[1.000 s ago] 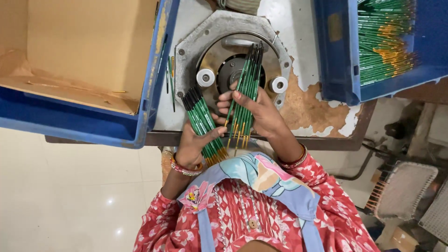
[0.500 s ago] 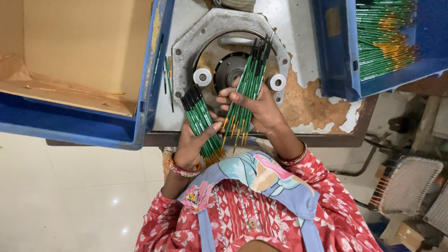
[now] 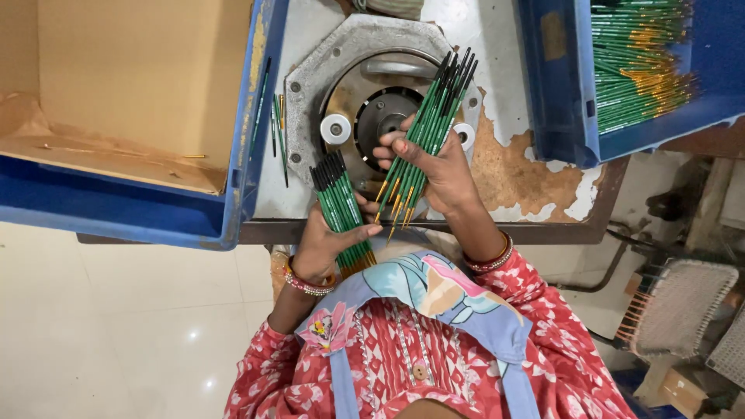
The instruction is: The recorder is seen inserting and removing bundles of green incense sticks into a specialized manufacturing machine.
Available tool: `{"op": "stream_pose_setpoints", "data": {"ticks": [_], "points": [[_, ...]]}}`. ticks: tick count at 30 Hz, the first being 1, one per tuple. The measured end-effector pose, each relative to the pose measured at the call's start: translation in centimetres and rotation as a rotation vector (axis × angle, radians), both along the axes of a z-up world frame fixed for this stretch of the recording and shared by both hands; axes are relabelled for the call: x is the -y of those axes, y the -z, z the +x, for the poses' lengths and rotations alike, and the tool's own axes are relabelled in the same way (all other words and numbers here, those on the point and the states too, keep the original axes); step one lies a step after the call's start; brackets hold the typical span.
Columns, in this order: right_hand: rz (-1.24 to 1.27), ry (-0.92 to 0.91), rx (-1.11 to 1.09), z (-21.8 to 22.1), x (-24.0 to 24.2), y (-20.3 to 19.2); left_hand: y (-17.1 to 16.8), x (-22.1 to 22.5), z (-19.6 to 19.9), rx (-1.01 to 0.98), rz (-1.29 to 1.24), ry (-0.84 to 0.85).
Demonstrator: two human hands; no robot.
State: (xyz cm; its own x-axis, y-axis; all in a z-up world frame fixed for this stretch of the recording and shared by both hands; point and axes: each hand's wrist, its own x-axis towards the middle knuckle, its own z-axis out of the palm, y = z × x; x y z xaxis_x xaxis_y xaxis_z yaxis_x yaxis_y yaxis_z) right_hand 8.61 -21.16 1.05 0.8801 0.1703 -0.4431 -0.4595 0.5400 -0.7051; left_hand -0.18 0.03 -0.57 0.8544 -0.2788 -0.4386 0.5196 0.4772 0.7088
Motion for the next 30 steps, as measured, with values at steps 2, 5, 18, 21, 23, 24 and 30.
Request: {"op": "stream_pose_setpoints", "data": {"ticks": [2,5,18,21,23,24,30], "points": [[-0.003,0.001,0.001,0.1,0.0,-0.1,0.0,0.0,0.1,0.002,-0.002,0.003],[-0.004,0.001,0.0,0.3,0.1,-0.1,0.3,0.1,0.2,-0.007,0.011,0.008],[-0.039,-0.002,0.01,0.2,0.4,0.1,0.5,-0.3,0.0,-0.037,0.014,0.008],[-0.042,0.002,0.0,0.3,0.4,0.1,0.4,-0.3,0.1,-0.032,0.041,0.019],[-0.048,0.0,0.005,0.3,0.4,0.0,0.5,-0.4,0.1,-0.033,0.044,0.032],[-0.052,-0.002,0.01,0.3,0.4,0.0,0.5,-0.5,0.0,-0.035,0.049,0.045],[-0.049,0.0,-0.03,1.2,0.8,-0.4,0.3,-0.7,0.1,-0.028,0.077,0.096]]}}
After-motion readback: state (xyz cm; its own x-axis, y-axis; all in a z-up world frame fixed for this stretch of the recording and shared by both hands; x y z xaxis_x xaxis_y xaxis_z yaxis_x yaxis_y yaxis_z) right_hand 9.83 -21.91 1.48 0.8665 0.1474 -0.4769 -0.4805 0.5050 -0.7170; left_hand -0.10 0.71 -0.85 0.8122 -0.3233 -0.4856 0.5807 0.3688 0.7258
